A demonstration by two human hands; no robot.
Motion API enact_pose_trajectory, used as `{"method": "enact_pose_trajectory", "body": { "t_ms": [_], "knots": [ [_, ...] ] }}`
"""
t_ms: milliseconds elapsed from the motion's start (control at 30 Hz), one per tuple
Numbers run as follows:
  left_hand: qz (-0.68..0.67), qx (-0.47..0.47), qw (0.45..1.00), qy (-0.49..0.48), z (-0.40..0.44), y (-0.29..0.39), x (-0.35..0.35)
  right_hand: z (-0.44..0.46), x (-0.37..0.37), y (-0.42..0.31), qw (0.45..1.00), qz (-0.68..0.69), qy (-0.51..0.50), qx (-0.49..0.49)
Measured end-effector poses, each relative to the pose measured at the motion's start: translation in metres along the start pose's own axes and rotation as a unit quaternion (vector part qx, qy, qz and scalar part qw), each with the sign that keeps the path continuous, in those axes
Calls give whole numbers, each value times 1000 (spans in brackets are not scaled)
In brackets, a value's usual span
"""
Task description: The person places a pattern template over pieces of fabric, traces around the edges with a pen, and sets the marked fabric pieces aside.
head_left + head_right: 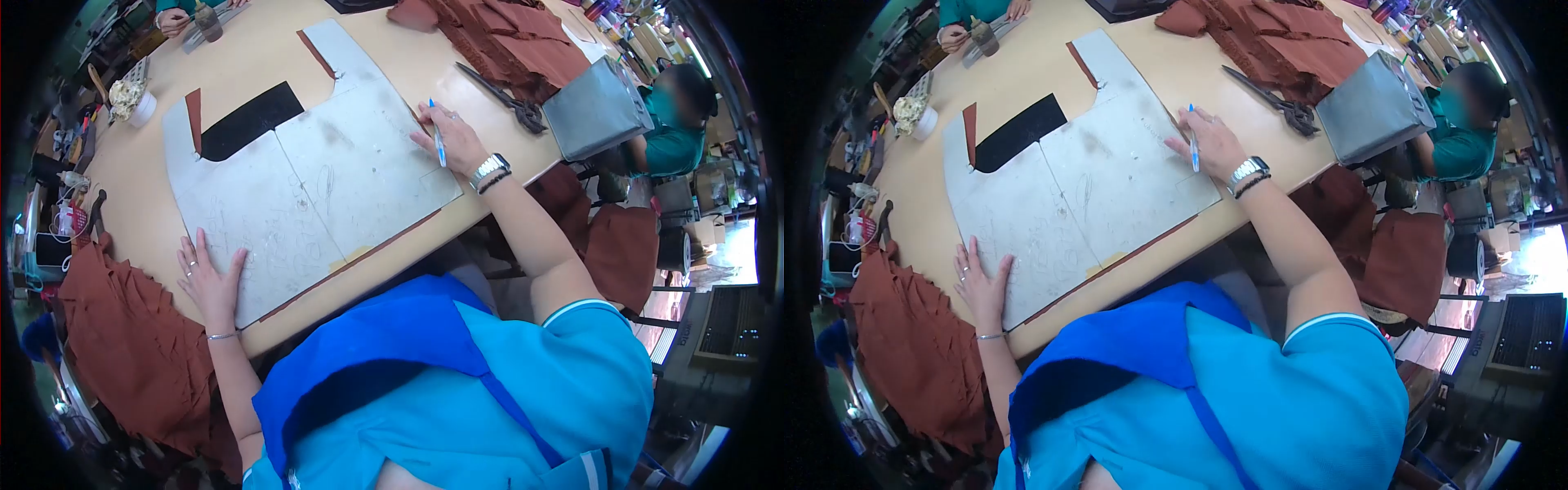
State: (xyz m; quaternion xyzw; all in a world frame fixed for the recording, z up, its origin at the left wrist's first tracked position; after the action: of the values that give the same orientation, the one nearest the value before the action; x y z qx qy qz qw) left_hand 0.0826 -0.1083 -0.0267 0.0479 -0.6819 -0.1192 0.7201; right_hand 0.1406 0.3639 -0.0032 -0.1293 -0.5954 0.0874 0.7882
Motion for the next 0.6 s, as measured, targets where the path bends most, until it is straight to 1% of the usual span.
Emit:
{"method": "enact_pose_trajectory", "body": {
  "t_ms": [67, 167, 267, 300, 433, 533, 600],
  "knots": [
    [-12, -1, 1000, 8, 3, -2, -2, -11, 1, -5, 998, 22, -56, -10],
    [-17, 5, 1000, 4, 1, 0, 0, -17, -1, -3, 993, -99, 13, 66],
    [-11, 6, 1000, 4, 2, 0, -2, 11, -1, -3, 995, -95, -17, 25],
    [-11, 5, 1000, 4, 1, 0, -2, 16, -7, 0, 997, -75, -23, 16],
    [-9, 3, 1000, 9, 2, -1, 0, -8, -6, -2, 996, -64, -54, 9],
    [-11, 8, 1000, 8, 0, 1, 2, -6, -6, 0, 994, -101, -27, 10],
    [-9, 9, 1000, 6, 2, 4, 2, 9, -11, -3, 995, -94, -29, 0]
  ]
}}
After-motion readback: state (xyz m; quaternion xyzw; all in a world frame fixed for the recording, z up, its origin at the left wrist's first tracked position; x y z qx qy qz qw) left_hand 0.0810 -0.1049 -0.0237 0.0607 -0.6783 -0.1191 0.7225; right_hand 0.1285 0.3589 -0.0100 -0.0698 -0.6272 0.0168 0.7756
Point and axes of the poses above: each hand's wrist, its own z-axis towards the middle knuckle, its own x-axis out of the back of the hand, y = z × x, the point moved 6 cm from there along z, towards the middle knuckle, and after that the axes turned 8 degrees about -z, right-handed, at the moved point
